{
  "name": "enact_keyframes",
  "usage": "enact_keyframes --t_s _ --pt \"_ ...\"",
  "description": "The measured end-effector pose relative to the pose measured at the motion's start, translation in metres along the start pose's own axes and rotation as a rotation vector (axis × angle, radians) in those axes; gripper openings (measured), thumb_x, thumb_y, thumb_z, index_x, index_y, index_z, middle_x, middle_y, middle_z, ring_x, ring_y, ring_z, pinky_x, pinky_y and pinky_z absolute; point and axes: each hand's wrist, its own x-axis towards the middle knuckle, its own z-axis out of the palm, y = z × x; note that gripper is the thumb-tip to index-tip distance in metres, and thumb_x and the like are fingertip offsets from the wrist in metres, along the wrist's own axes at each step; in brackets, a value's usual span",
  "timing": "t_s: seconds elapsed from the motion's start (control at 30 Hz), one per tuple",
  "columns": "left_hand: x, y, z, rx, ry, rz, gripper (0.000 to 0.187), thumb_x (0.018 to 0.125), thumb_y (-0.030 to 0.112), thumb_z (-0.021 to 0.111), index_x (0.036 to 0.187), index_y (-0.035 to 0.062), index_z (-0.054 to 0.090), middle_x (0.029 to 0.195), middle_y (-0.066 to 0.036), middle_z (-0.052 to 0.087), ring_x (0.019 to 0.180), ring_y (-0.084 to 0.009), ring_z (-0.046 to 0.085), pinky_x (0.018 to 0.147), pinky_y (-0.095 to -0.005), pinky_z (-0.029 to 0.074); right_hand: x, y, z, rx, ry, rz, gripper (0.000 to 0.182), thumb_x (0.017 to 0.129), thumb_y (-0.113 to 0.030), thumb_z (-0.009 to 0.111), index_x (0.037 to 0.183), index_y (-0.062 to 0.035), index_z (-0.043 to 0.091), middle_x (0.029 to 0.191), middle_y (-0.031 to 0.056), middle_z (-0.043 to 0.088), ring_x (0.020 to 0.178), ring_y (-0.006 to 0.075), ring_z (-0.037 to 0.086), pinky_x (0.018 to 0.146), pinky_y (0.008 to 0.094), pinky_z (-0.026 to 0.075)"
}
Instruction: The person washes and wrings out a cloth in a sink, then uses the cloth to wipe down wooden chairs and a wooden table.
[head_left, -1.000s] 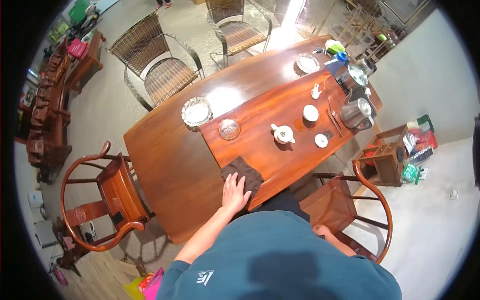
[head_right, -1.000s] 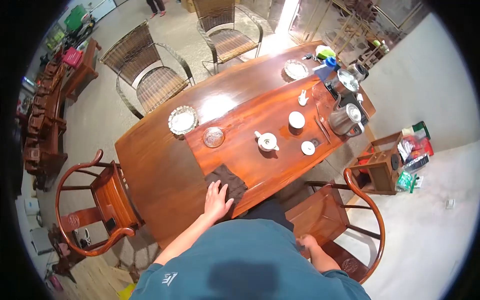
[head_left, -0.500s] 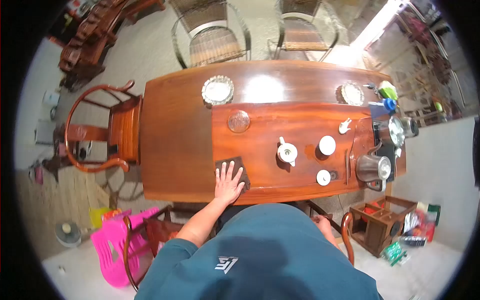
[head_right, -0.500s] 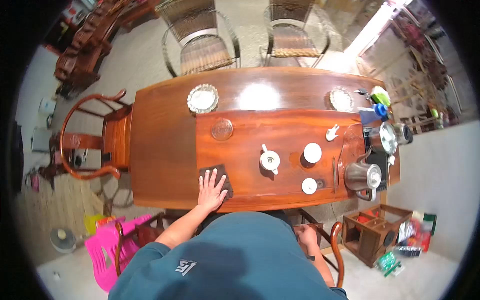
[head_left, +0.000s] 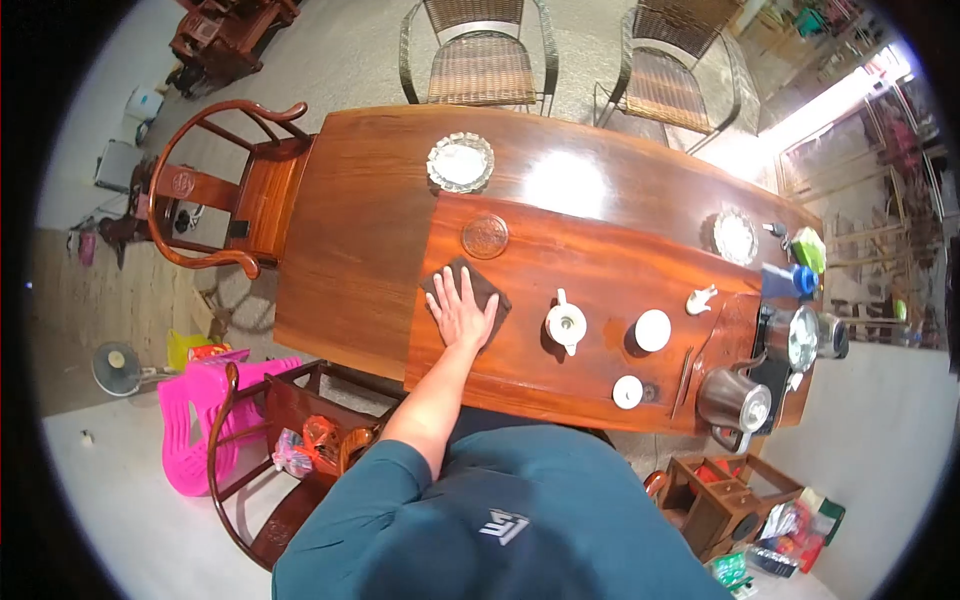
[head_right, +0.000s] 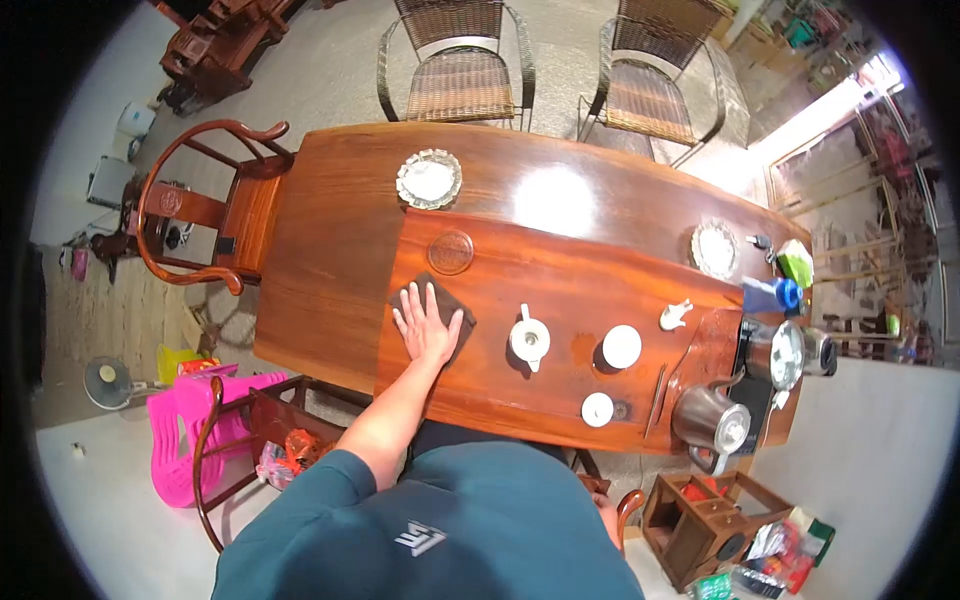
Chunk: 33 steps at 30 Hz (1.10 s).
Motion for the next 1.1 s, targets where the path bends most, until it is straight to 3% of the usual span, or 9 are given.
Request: enact_keyframes --t_s 0.07,0.13,0.37,0.53,0.63,0.8,0.87,0.97,1.1 --pt "0.034 0.015 0.004 -0.012 0.09 -0.135 0.086 0.094 0.059 0.061 0.159 0.0098 0.034 0.167 -0.021 0.023 0.156 -0.0408 0.015 0.125 -0.061 0.011 -0.01 -0.006 0.01 0.147 0.004 0.061 0.029 0.096 -0.026 0.07 0.101 0.0021 0.071 0.088 0.0057 0.071 0.08 0.0135 0.064 0.072 0.0318 0.052" --pt "0.073 0.02 0.005 -0.027 0.123 -0.102 0.085 0.095 0.059 0.058 0.159 0.0087 0.035 0.166 -0.022 0.025 0.155 -0.0412 0.016 0.124 -0.061 0.012 -0.012 -0.006 0.016 0.144 0.031 0.106 0.029 0.096 -0.026 0.07 0.102 0.0022 0.07 0.089 0.0058 0.071 0.08 0.0135 0.064 0.073 0.0317 0.052" --pt "0.154 0.061 0.009 0.015 -0.005 0.229 0.072 0.099 0.052 0.055 0.159 0.0155 0.038 0.168 -0.017 0.026 0.156 -0.0377 0.018 0.125 -0.0596 0.012 -0.027 -0.009 0.02 0.134 0.097 0.171 0.03 0.096 -0.026 0.071 0.103 0.0028 0.07 0.09 0.006 0.072 0.081 0.0138 0.064 0.074 0.0315 0.052" --pt "0.113 0.072 0.01 -0.048 -0.091 0.623 0.064 0.1 0.044 0.055 0.156 0.0166 0.043 0.167 -0.013 0.029 0.156 -0.0336 0.022 0.126 -0.0563 0.016 -0.037 -0.019 0.026 0.116 0.119 0.137 0.03 0.095 -0.026 0.071 0.105 0.0031 0.07 0.091 0.0062 0.072 0.082 0.014 0.065 0.074 0.0313 0.052" --pt "0.049 0.029 0.002 -0.206 -0.154 0.839 0.061 0.095 0.039 0.062 0.15 0.0154 0.051 0.165 -0.011 0.035 0.153 -0.0317 0.029 0.125 -0.0556 0.019 -0.04 -0.027 0.03 0.105 0.12 0.115 0.031 0.095 -0.026 0.071 0.105 0.0034 0.07 0.092 0.0062 0.072 0.083 0.0141 0.065 0.075 0.0312 0.053" --pt "-0.018 -0.078 -0.021 -0.053 -0.09 0.248 0.068 0.094 0.039 0.066 0.154 0.0143 0.046 0.166 -0.013 0.032 0.156 -0.0322 0.022 0.126 -0.0544 0.017 -0.04 -0.037 0.034 0.103 0.128 0.114 0.031 0.095 -0.025 0.071 0.107 0.0038 0.069 0.093 0.0064 0.072 0.084 0.0143 0.065 0.075 0.0311 0.053" --pt "-0.018 -0.093 -0.028 -0.045 0.02 0.098 0.073 0.096 0.04 0.065 0.157 0.0115 0.038 0.162 -0.02 0.035 0.151 -0.0386 0.031 0.121 -0.0555 0.027 -0.037 -0.041 0.034 0.095 0.125 0.12 0.032 0.095 -0.025 0.071 0.107 0.0039 0.069 0.093 0.0065 0.072 0.084 0.0144 0.065 0.076 0.031 0.053" --pt "0.025 -0.078 -0.021 -0.244 -0.033 -0.194 0.075 0.097 0.039 0.063 0.158 0.0089 0.032 0.152 -0.024 0.043 0.138 -0.0432 0.045 0.112 -0.0542 0.04 -0.032 -0.045 0.035 0.09 0.123 0.135 0.032 0.095 -0.025 0.071 0.108 0.0041 0.069 0.094 0.0065 0.072 0.084 0.0145 0.065 0.076 0.0309 0.053" --pt "0.124 -0.046 -0.015 -0.181 0.069 -0.107 0.072 0.099 0.04 0.061 0.156 0.0056 0.033 0.138 -0.024 0.053 0.124 -0.0418 0.055 0.103 -0.051 0.047 -0.031 -0.046 0.039 0.083 0.124 0.145 0.033 0.095 -0.025 0.071 0.109 0.0044 0.069 0.095 0.0067 0.072 0.085 0.0147 0.065 0.077 0.0308 0.053"
